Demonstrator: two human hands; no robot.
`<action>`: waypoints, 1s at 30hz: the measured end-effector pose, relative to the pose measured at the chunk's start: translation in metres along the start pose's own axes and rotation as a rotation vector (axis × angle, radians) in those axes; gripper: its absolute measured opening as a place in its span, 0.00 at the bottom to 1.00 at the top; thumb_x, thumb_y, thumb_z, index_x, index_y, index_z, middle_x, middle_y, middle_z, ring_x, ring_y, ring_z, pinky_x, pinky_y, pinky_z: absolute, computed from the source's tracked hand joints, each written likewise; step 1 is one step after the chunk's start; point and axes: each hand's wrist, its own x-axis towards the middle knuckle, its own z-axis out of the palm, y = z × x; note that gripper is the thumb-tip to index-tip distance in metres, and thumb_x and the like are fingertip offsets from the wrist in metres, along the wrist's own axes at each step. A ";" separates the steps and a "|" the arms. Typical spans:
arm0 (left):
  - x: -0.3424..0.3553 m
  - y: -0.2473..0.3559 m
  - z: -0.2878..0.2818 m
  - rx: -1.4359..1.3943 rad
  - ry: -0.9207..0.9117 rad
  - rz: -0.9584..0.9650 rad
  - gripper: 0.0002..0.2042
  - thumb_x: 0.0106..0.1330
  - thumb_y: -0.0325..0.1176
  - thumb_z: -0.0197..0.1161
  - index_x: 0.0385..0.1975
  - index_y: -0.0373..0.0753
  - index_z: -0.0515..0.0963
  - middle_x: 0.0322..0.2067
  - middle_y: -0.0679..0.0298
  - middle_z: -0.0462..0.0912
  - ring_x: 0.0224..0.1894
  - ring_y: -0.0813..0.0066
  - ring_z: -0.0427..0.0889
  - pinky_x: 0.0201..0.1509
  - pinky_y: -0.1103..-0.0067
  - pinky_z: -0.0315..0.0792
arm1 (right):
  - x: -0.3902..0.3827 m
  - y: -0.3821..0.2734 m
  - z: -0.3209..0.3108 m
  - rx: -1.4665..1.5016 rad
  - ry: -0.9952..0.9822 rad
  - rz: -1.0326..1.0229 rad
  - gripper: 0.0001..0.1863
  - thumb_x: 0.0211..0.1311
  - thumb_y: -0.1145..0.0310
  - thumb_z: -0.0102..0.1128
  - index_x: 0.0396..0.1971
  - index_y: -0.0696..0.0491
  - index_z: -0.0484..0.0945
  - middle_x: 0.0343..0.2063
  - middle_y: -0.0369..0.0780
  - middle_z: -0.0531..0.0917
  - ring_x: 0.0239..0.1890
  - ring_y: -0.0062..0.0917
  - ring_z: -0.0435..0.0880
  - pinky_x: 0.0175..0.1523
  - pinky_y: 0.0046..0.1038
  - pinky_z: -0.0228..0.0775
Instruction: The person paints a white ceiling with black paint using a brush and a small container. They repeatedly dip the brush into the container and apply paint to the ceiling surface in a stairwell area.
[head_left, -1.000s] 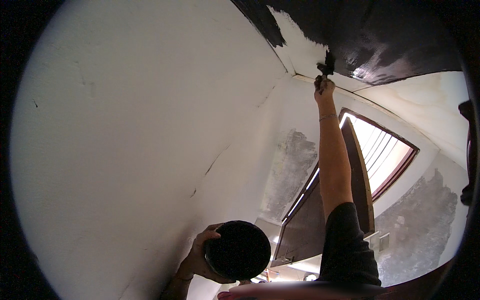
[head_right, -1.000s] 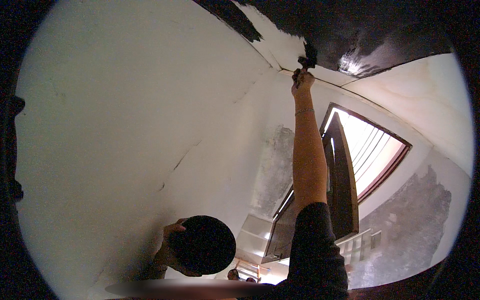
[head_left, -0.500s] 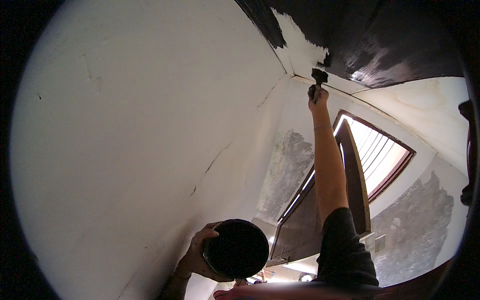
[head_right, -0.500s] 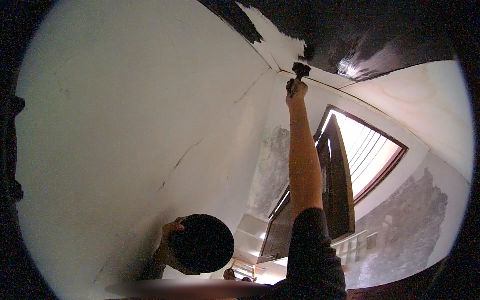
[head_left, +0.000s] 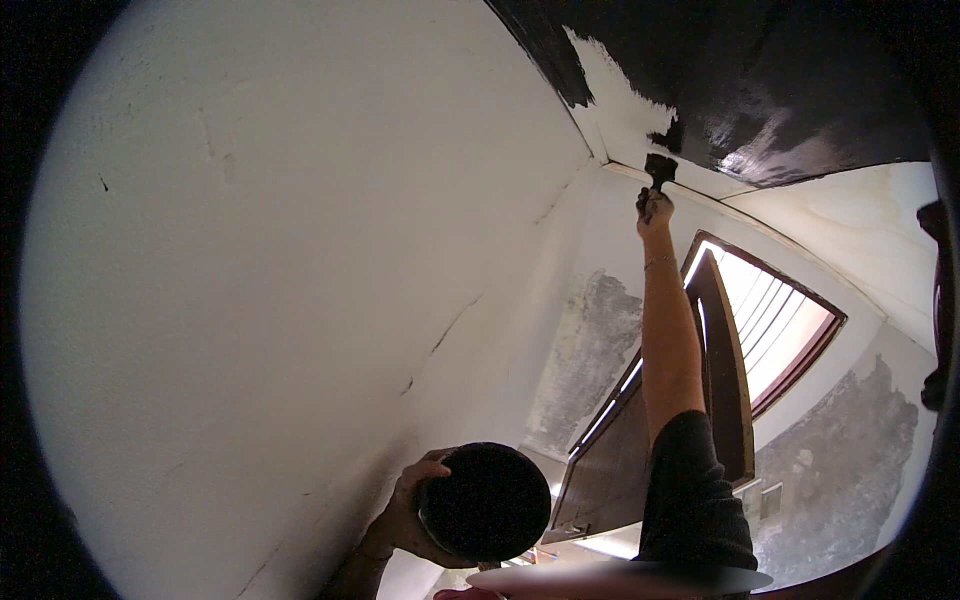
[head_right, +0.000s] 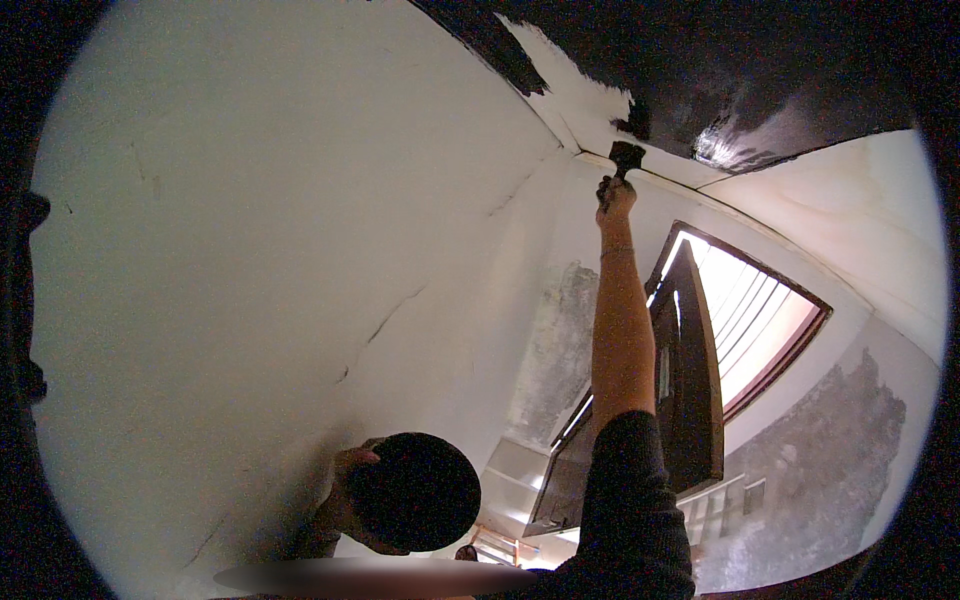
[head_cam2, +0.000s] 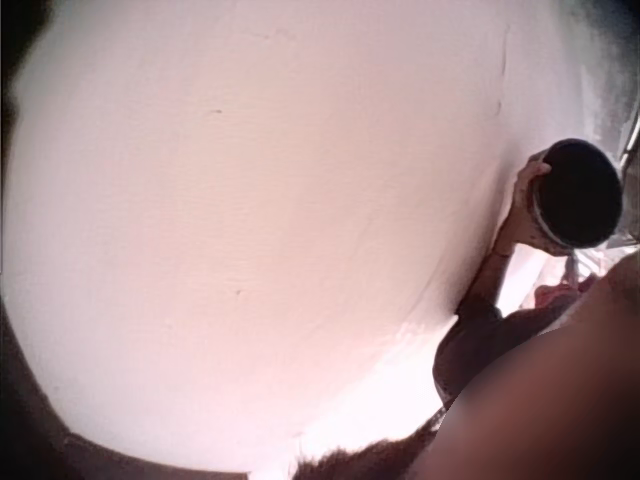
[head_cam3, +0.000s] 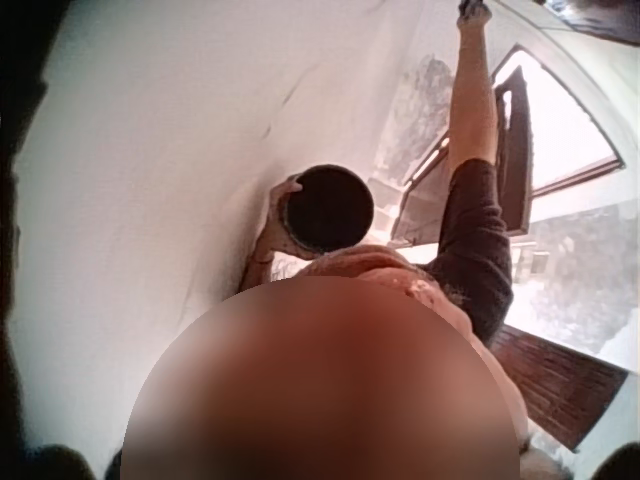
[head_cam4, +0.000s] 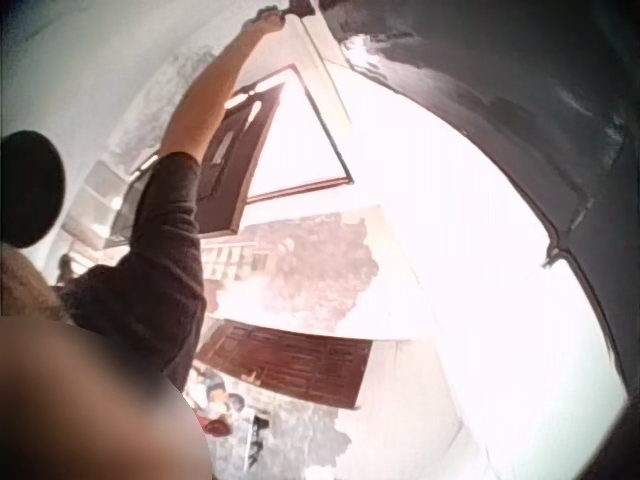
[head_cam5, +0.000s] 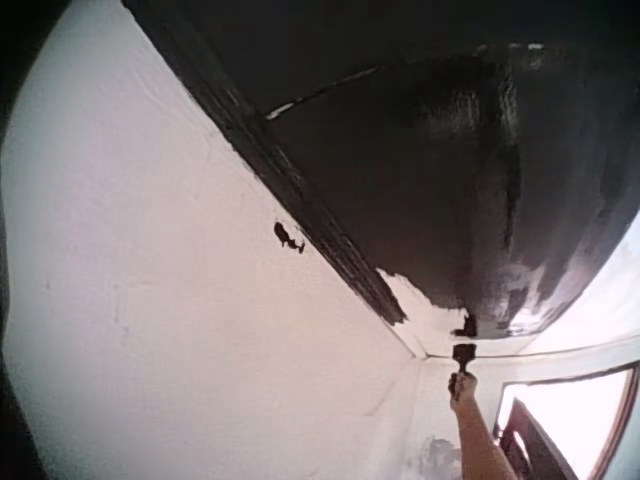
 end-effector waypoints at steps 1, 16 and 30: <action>0.000 0.000 0.003 -0.007 0.040 0.030 0.46 0.33 0.35 0.84 0.59 0.50 0.67 0.62 0.49 0.69 0.66 0.52 0.69 0.69 0.59 0.63 | 0.009 -0.004 0.005 -0.035 0.051 0.001 0.10 0.64 0.76 0.47 0.23 0.54 0.74 0.21 0.40 0.78 0.19 0.26 0.75 0.23 0.22 0.67; -0.004 -0.002 -0.004 -0.011 0.005 -0.017 0.42 0.45 0.30 0.83 0.62 0.49 0.64 0.63 0.44 0.67 0.67 0.50 0.67 0.72 0.56 0.59 | -0.014 0.008 0.007 0.172 -0.032 0.050 0.04 0.67 0.74 0.58 0.36 0.59 0.76 0.25 0.38 0.80 0.19 0.20 0.72 0.20 0.20 0.62; -0.021 -0.013 -0.004 -0.336 0.187 -0.236 0.29 0.57 0.28 0.71 0.59 0.47 0.67 0.64 0.49 0.69 0.65 0.55 0.70 0.73 0.58 0.57 | -0.108 -0.011 0.050 0.112 -0.255 -0.185 0.10 0.63 0.70 0.65 0.41 0.57 0.76 0.31 0.37 0.81 0.24 0.20 0.75 0.26 0.20 0.68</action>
